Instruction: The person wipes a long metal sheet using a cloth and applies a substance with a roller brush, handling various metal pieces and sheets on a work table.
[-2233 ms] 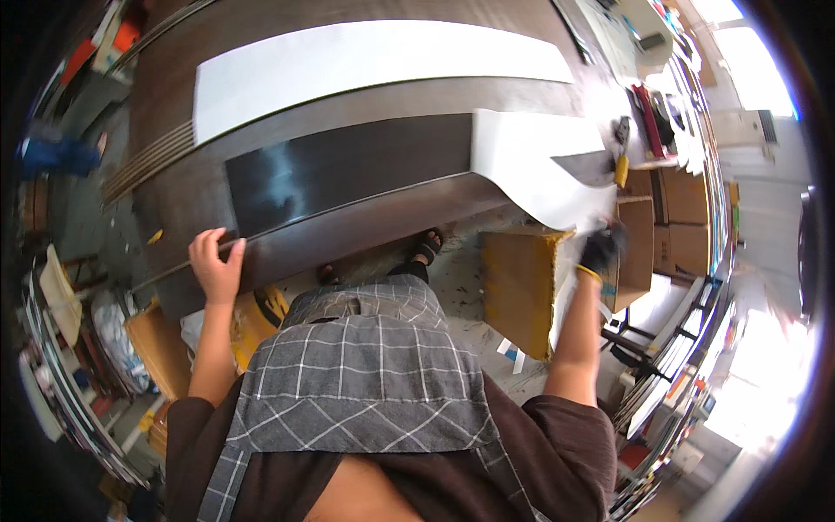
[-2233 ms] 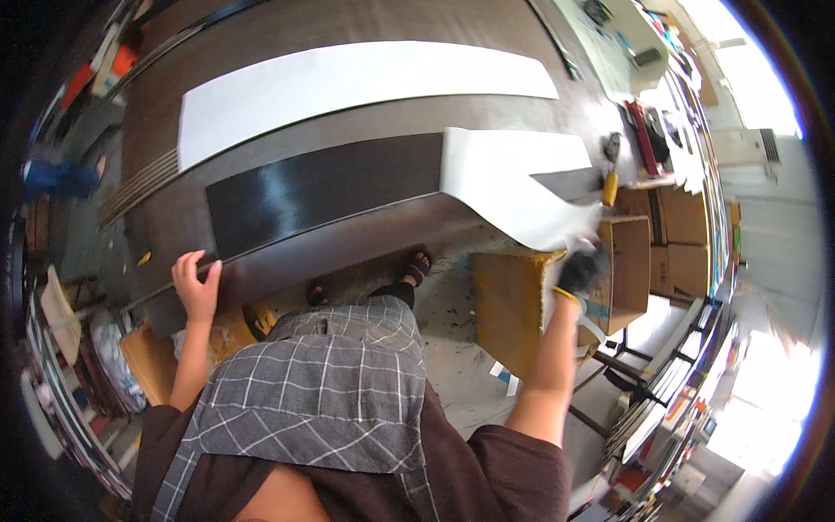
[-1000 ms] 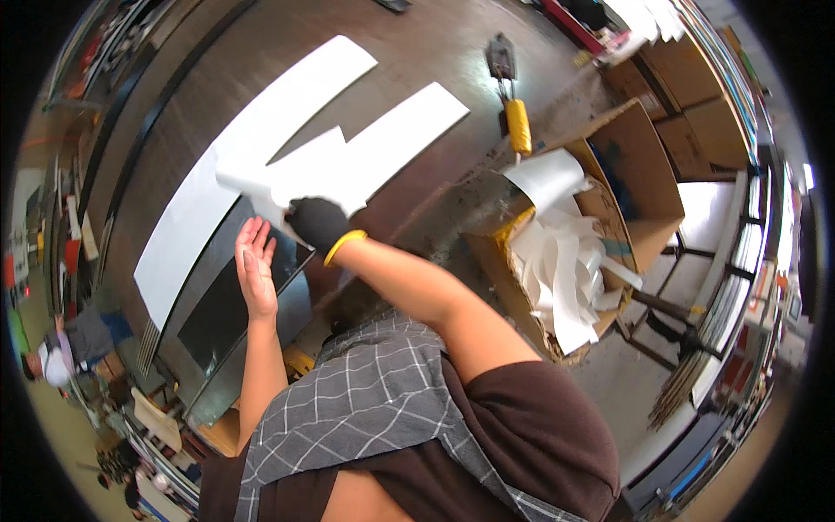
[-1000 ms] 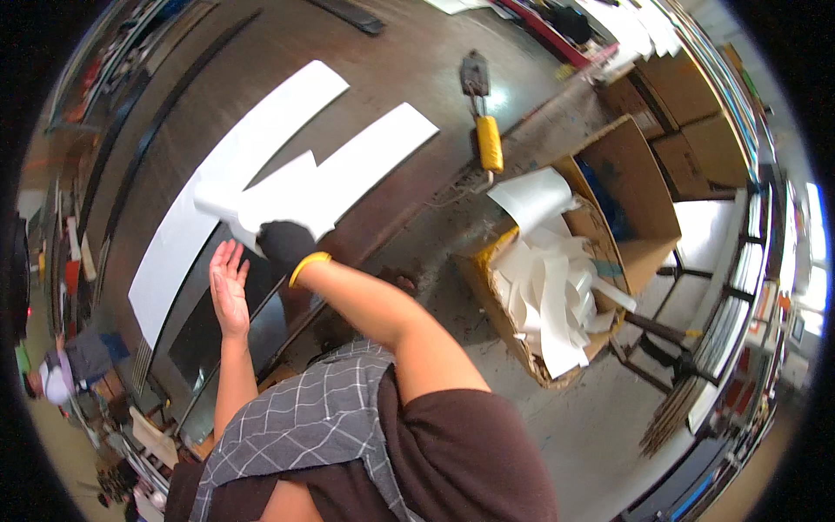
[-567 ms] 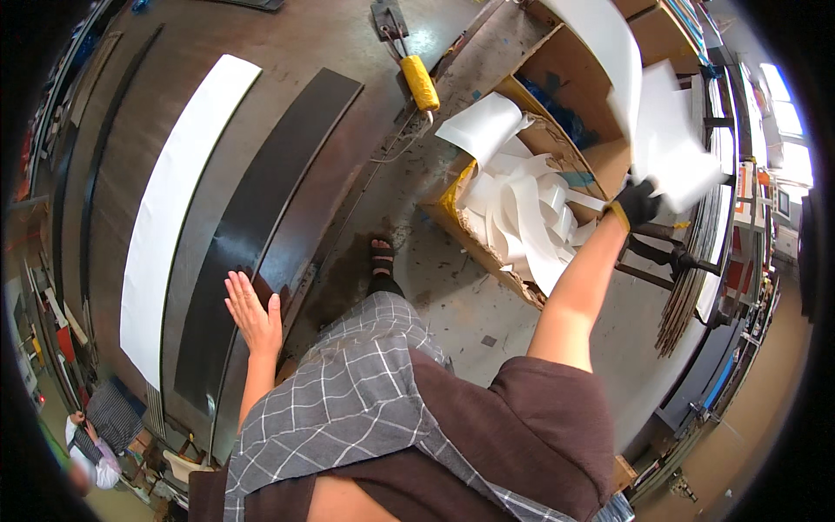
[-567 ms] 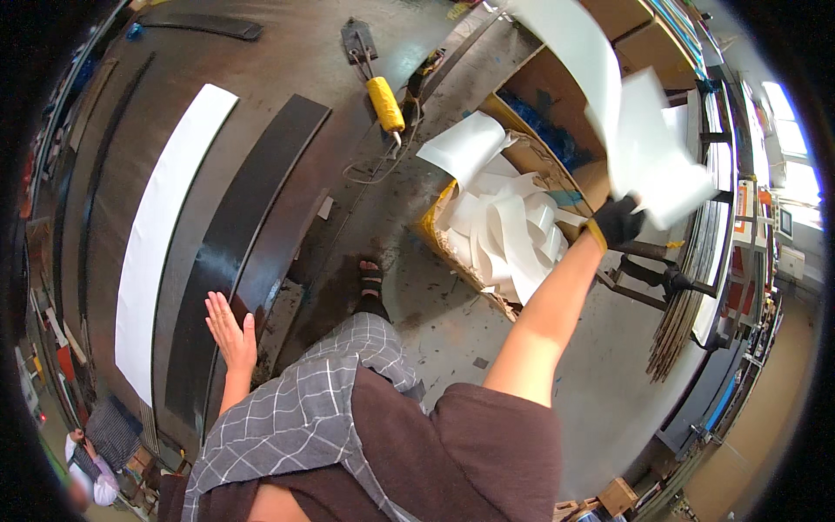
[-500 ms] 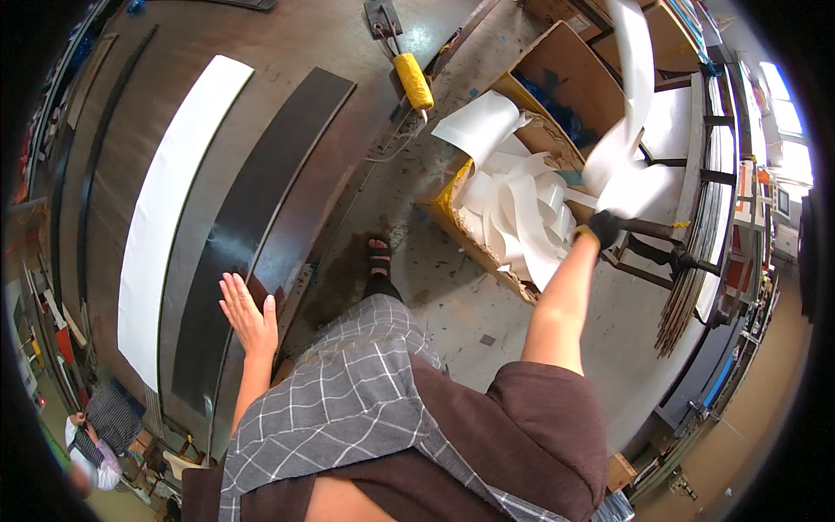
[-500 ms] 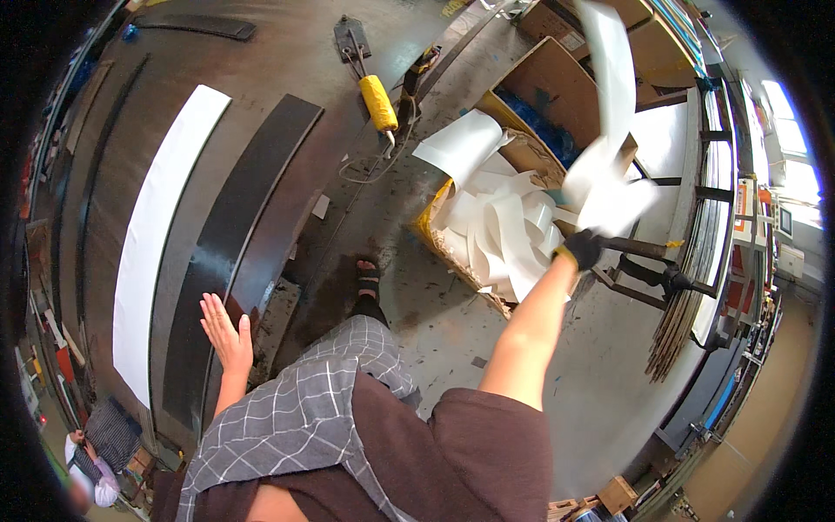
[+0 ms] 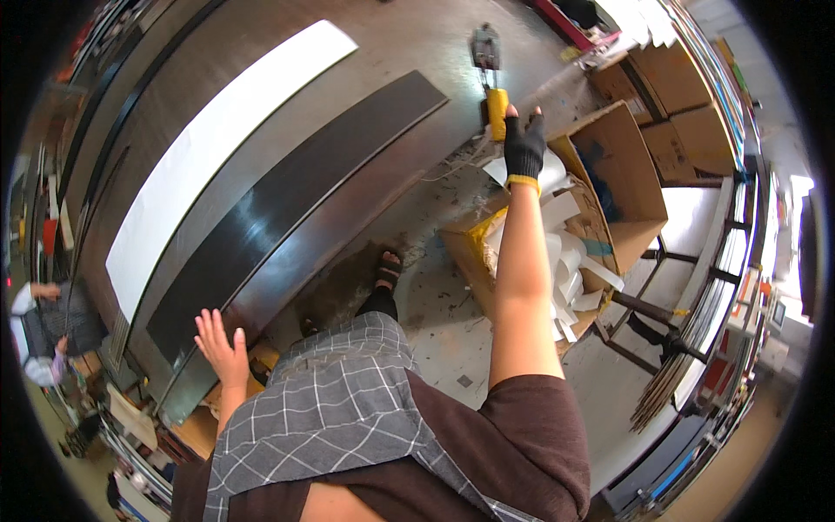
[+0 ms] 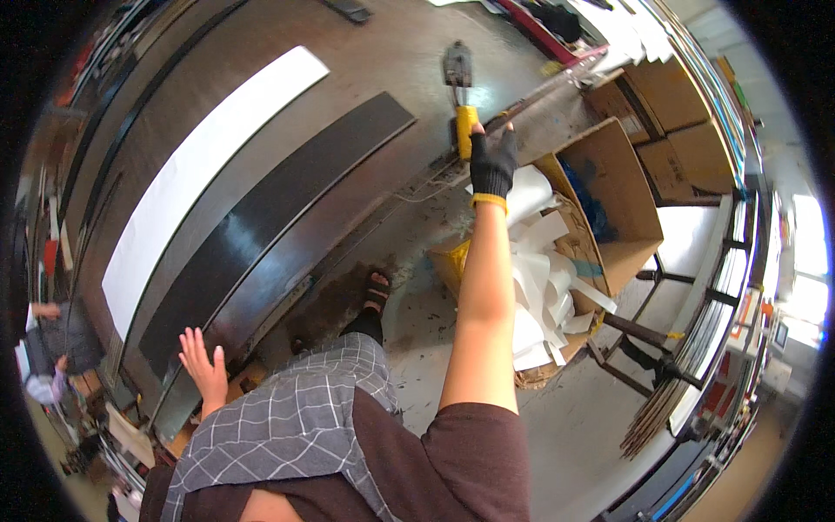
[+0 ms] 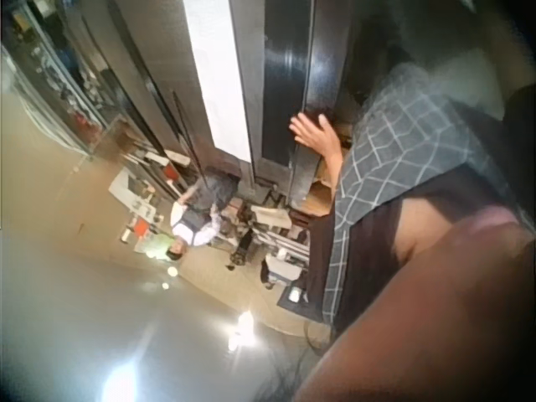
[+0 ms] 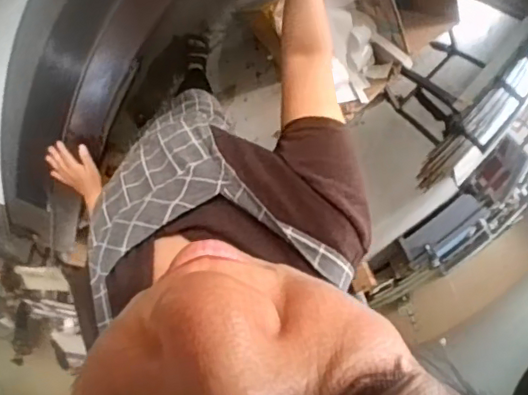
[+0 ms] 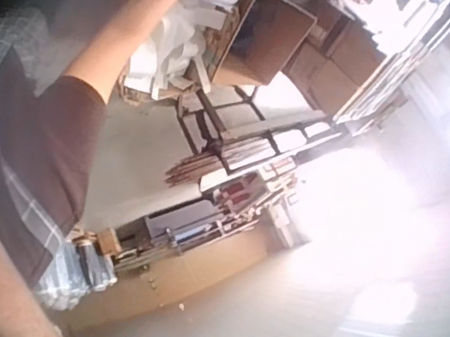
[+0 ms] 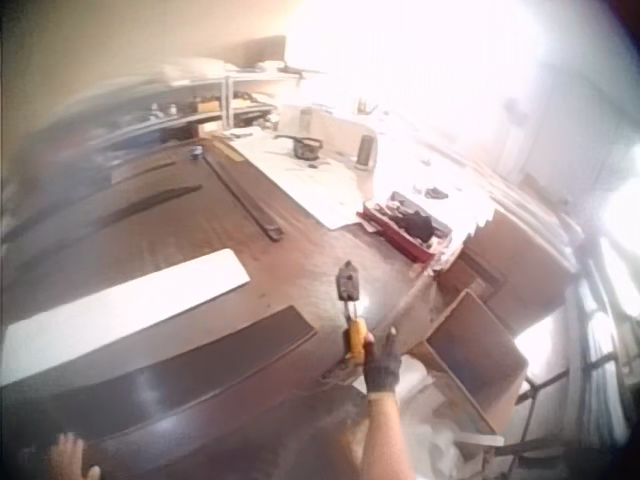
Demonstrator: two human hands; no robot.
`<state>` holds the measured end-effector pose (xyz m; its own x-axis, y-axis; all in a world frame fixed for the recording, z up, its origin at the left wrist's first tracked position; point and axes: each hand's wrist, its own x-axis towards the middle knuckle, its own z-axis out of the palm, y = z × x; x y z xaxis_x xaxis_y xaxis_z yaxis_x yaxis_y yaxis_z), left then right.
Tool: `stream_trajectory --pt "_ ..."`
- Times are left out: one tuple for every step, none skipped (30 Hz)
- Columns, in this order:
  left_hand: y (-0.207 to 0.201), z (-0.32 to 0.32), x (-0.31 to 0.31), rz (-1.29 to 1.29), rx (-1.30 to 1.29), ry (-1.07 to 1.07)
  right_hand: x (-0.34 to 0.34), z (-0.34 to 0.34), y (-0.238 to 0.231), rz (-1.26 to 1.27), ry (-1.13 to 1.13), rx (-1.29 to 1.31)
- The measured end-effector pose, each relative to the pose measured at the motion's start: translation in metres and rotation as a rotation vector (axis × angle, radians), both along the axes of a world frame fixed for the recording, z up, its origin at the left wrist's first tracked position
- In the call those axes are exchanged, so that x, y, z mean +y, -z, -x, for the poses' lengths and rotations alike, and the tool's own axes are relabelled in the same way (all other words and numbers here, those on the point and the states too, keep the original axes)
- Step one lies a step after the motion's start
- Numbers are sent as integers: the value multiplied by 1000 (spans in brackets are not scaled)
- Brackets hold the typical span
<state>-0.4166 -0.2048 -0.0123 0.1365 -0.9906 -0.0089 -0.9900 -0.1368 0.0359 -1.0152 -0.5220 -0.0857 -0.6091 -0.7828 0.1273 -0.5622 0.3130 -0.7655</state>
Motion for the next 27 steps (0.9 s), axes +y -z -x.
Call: stream_trajectory --pt "3 -26 26 17 -17 -101 -23 -16 -5 -75 -58 155" --pt "6 -52 47 7 -51 -203 -34 -22 -8 -241 -81 120" --pt "6 -81 69 -3 -92 -310 -42 -23 -9 -407 -110 83" --pt "10 -115 95 9 -125 -382 -45 -31 -10 -426 -99 64" --pt "9 -148 114 -25 -161 -450 -41 -32 -13 -447 -76 42" --pt "-2 -172 133 -67 -181 -528 -32 -41 -29 -576 -135 -36" --pt "-9 -198 153 -105 -188 -600 -13 -57 -35 -493 -83 -148" --pt "-10 -232 172 -107 -164 -616 7 -72 -42 -400 -30 -259" --pt "-9 -269 194 -108 -135 -627 24 -87 -48 -304 17 -366" --pt "-6 -299 214 -114 -104 -634 46 -105 -52 -296 -22 -309" --pt "-5 -321 225 -87 -112 -553 74 -115 -38 -134 -90 -719" --pt "-6 -340 230 -61 -120 -470 102 -140 -38 -103 -160 -579" --pt "-6 -360 233 -35 -123 -384 129 -172 -41 -70 -225 -434" --pt "-6 -380 231 19 -6 -353 151 -196 -37 -51 -268 -453" --pt "-6 -393 224 73 114 -320 172 -218 -31 -31 -309 -468" --pt "-15 -391 212 137 29 -217 195 -249 -32 -8 -369 -465" --pt "-16 -405 216 101 50 -127 218 -295 -42 -15 -392 -280" --pt "-15 -408 214 117 88 -102 242 -338 -54 -16 -405 -87" --pt "-17 -406 211 136 124 -75 271 -366 -47 -60 -449 -210" --pt "-16 -409 213 136 131 -74 302 -407 -57 -14 -567 -228" --pt "-15 -411 214 140 141 -66 332 -433 -48 -258 -615 -266" --pt "-16 -411 216 133 167 -98 360 -470 -53 -317 -772 -85" --pt "-16 -414 218 118 190 -109 387 -515 -66 -242 -874 -195" --pt "-15 -417 216 102 220 -113 415 -559 -83 -177 -971 -307" --pt "-17 -419 217 87 237 -126 428 -596 -106 -421 -1064 -179" --pt "-19 -420 215 73 253 -134 432 -629 -131 -537 -1177 -118" --pt "-22 -419 211 65 266 -128 438 -655 -128 -495 -1241 -35"
